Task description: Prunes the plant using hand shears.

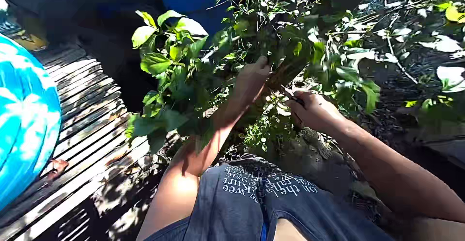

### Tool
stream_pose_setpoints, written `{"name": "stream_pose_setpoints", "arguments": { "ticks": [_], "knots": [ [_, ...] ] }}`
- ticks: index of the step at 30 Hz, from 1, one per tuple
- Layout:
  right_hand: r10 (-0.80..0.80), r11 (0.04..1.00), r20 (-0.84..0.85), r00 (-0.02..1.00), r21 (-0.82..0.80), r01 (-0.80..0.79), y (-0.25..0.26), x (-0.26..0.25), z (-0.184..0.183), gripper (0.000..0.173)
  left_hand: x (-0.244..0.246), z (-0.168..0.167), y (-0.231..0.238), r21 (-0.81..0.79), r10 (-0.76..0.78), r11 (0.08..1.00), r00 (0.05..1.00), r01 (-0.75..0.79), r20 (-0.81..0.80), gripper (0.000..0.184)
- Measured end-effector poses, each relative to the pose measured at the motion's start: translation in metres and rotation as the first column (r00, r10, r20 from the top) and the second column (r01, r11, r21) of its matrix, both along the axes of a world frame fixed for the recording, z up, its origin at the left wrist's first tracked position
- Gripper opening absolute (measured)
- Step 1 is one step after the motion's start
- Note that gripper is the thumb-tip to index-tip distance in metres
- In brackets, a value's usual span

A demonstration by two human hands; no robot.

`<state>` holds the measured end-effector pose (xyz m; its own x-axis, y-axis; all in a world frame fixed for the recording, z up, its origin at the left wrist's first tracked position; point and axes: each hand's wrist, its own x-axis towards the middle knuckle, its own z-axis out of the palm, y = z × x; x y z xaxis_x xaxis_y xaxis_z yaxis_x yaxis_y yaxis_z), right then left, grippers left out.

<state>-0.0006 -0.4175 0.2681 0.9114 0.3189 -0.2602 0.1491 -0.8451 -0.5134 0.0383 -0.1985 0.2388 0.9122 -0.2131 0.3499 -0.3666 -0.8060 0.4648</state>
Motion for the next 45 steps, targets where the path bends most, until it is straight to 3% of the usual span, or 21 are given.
{"name": "stream_pose_setpoints", "arguments": {
  "ticks": [1,3,8,11,15,18,20,21,23,25,28,30,34,37,41,45],
  "knots": [
    [-0.004,0.998,-0.005,1.0,-0.06,0.004,-0.003,-0.01,0.007,0.029,0.005,-0.002,0.013,0.093,0.077,0.993,0.997,-0.078,0.016,0.017],
    [-0.02,0.996,0.025,0.999,-0.085,0.022,-0.016,-0.028,0.016,0.026,0.004,0.001,0.037,0.185,0.222,0.963,0.964,-0.194,-0.146,0.024],
    [0.01,1.0,-0.038,0.999,0.002,-0.009,-0.046,-0.061,0.006,0.026,-0.035,-0.03,0.089,0.307,0.248,0.938,0.934,-0.165,-0.258,0.018],
    [-0.051,0.997,-0.231,0.972,0.041,0.062,-0.049,-0.075,-0.016,0.028,-0.065,-0.057,0.111,0.323,0.276,0.935,0.875,-0.148,-0.398,0.018],
    [-0.058,0.969,-0.385,0.921,0.2,0.144,-0.037,-0.092,-0.058,0.025,-0.082,-0.094,0.124,0.421,0.401,0.897,0.651,-0.135,-0.644,0.029],
    [-0.074,0.935,-0.462,0.884,0.276,0.222,-0.023,-0.098,-0.083,0.027,-0.081,-0.128,0.148,0.374,0.374,0.916,0.648,-0.146,-0.664,0.051],
    [-0.154,0.906,-0.464,0.872,0.286,0.312,-0.012,-0.094,-0.093,0.029,-0.079,-0.106,0.139,0.409,0.321,0.912,0.681,-0.035,-0.658,0.056],
    [-0.192,0.878,-0.461,0.866,0.314,0.362,-0.006,-0.09,-0.095,0.029,-0.082,-0.084,0.129,0.376,0.24,0.927,0.756,0.009,-0.609,0.049],
    [-0.252,0.809,-0.444,0.86,0.391,0.439,0.008,-0.076,-0.095,0.029,-0.09,-0.036,0.111,0.28,0.02,0.956,0.94,0.081,-0.342,0.032],
    [-0.248,0.761,-0.414,0.876,0.476,0.441,0.027,-0.059,-0.084,0.031,-0.084,0.019,0.098,0.209,-0.108,0.972,0.994,0.112,-0.027,0.027],
    [-0.19,0.692,-0.342,0.92,0.618,0.373,0.057,-0.028,-0.072,0.028,-0.038,0.09,0.089,0.174,-0.029,0.985,0.969,-0.015,0.245,0.032],
    [-0.163,0.662,-0.29,0.943,0.676,0.323,0.084,-0.007,-0.061,0.028,0.011,0.117,0.092,0.218,0.102,0.962,0.955,-0.167,0.28,0.036],
    [-0.098,0.477,-0.254,0.962,0.836,0.27,0.133,0.032,-0.037,0.031,0.081,0.119,0.117,0.527,0.286,0.805,0.956,-0.273,0.059,0.039],
    [-0.155,0.384,-0.289,0.945,0.863,0.327,0.16,0.063,-0.03,0.031,0.079,0.102,0.124,0.591,0.317,0.761,0.948,-0.266,0.019,0.033],
    [-0.206,0.453,-0.236,0.95,0.837,0.306,0.17,0.095,-0.033,0.034,0.053,0.084,0.118,0.508,0.283,0.822,0.959,-0.258,0.03,0.029],
    [-0.243,0.533,-0.188,0.952,0.793,0.293,0.17,0.107,-0.031,0.035,0.037,0.085,0.104,0.449,0.381,0.836,0.922,-0.315,-0.064,0.03]
  ]
}}
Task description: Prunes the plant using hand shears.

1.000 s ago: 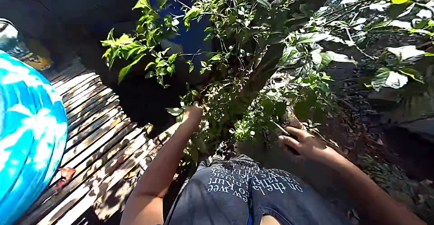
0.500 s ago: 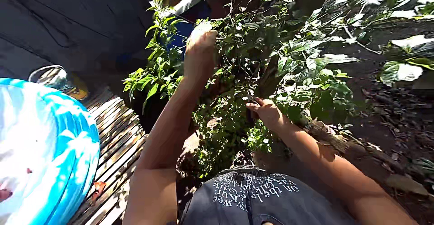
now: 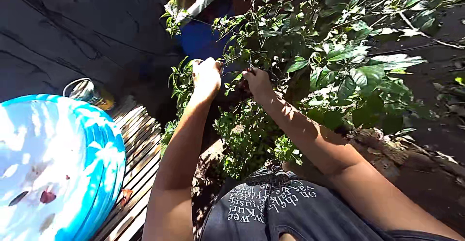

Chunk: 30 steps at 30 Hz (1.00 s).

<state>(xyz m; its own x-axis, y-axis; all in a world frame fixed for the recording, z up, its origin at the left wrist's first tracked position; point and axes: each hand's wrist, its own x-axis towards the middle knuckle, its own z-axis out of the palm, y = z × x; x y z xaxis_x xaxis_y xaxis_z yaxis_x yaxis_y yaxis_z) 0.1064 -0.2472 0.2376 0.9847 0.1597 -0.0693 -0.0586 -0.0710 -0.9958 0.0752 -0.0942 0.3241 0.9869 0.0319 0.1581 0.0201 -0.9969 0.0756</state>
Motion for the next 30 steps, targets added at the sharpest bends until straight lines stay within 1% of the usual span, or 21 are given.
{"name": "stream_pose_setpoints", "arguments": {
  "ticks": [5,7,9,12,17,21,23,25,26,27,30],
  "knots": [
    [0.039,0.982,0.096,0.995,-0.186,-0.021,-0.005,-0.012,0.003,0.035,-0.005,0.001,-0.002,-0.017,0.019,1.0,1.0,-0.019,0.0,0.033],
    [0.074,0.974,0.116,0.991,-0.222,-0.047,-0.004,-0.018,0.001,0.034,-0.003,0.001,-0.001,-0.01,0.003,1.0,1.0,-0.003,0.016,0.033],
    [0.055,0.98,0.119,0.991,-0.195,-0.031,-0.002,-0.017,-0.003,0.035,-0.001,0.001,-0.003,0.016,-0.006,1.0,1.0,0.006,0.018,0.033],
    [0.01,0.988,0.113,0.994,-0.152,0.007,-0.003,-0.008,0.001,0.036,-0.003,0.002,-0.009,0.039,-0.033,0.999,0.998,0.031,0.047,0.032],
    [-0.003,0.992,0.125,0.992,-0.125,0.018,-0.007,-0.006,0.006,0.033,-0.008,-0.005,-0.011,-0.017,-0.1,0.994,0.982,0.104,0.159,0.027],
    [-0.01,0.992,0.106,0.994,-0.126,0.023,-0.012,-0.002,0.003,0.036,-0.014,-0.004,-0.015,-0.058,-0.087,0.994,0.989,0.095,0.12,0.026],
    [0.011,0.988,0.12,0.993,-0.155,0.007,-0.017,0.001,0.005,0.036,-0.016,-0.004,-0.016,-0.056,-0.09,0.994,0.989,0.097,0.114,0.026],
    [0.007,0.986,0.088,0.996,-0.169,0.008,-0.018,0.0,0.008,0.035,-0.018,-0.005,-0.017,-0.047,-0.094,0.994,0.988,0.1,0.123,0.026],
    [-0.004,0.99,0.053,0.999,-0.143,0.011,-0.018,-0.001,0.01,0.034,-0.019,-0.005,-0.019,-0.046,-0.098,0.993,0.987,0.105,0.127,0.026],
    [-0.019,0.997,0.013,1.0,-0.075,0.019,-0.016,-0.001,0.009,0.033,-0.021,-0.004,-0.021,-0.049,-0.102,0.993,0.986,0.109,0.133,0.026],
    [-0.005,0.98,-0.094,0.996,0.199,0.024,-0.009,0.0,-0.002,0.039,-0.023,-0.003,-0.025,-0.052,-0.113,0.991,0.983,0.121,0.145,0.027]
  ]
}}
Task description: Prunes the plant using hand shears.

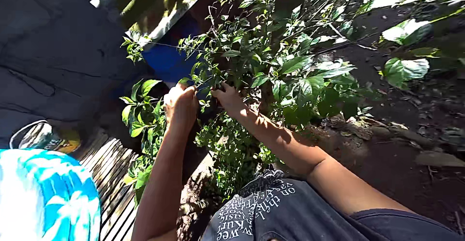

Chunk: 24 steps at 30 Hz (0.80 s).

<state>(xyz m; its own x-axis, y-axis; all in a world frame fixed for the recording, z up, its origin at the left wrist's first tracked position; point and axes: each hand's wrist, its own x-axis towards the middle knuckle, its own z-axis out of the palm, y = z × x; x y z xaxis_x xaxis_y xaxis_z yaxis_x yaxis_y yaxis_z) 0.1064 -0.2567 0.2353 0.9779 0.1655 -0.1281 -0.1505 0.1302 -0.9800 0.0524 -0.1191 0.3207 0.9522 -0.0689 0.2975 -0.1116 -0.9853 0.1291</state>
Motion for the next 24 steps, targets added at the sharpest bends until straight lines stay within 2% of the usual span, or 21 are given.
{"name": "stream_pose_setpoints", "arguments": {
  "ticks": [5,8,11,15,18,20,24],
  "knots": [
    [0.154,0.929,0.041,0.987,0.334,-0.159,-0.003,-0.004,-0.008,0.042,-0.006,0.0,-0.002,0.038,-0.053,0.998,0.997,0.051,0.061,0.027],
    [0.16,0.922,0.041,0.986,0.35,-0.164,-0.007,-0.005,-0.01,0.038,-0.006,0.001,-0.002,0.056,-0.073,0.996,0.994,0.068,0.081,0.027],
    [0.082,0.978,0.097,0.992,0.182,-0.099,-0.01,-0.006,-0.014,0.044,-0.005,0.0,-0.001,0.04,-0.047,0.998,0.997,0.044,0.065,0.026],
    [0.106,0.991,0.228,0.968,-0.102,-0.084,-0.025,-0.013,-0.014,0.042,0.015,-0.013,0.018,-0.116,-0.065,0.991,0.996,0.071,0.059,0.026],
    [0.147,0.953,0.401,0.904,-0.303,-0.021,-0.038,-0.016,-0.049,0.041,0.033,-0.039,0.032,-0.273,-0.129,0.952,0.99,0.14,0.057,0.023],
    [0.184,0.869,0.403,0.896,-0.493,0.044,-0.048,-0.013,-0.044,0.039,0.037,-0.048,0.032,-0.264,-0.127,0.957,0.992,0.124,0.004,0.024],
    [0.27,0.549,0.246,0.931,-0.833,0.061,-0.06,-0.01,-0.013,0.038,-0.003,-0.035,0.007,-0.138,-0.046,0.99,0.994,0.031,-0.104,0.026]
  ]
}}
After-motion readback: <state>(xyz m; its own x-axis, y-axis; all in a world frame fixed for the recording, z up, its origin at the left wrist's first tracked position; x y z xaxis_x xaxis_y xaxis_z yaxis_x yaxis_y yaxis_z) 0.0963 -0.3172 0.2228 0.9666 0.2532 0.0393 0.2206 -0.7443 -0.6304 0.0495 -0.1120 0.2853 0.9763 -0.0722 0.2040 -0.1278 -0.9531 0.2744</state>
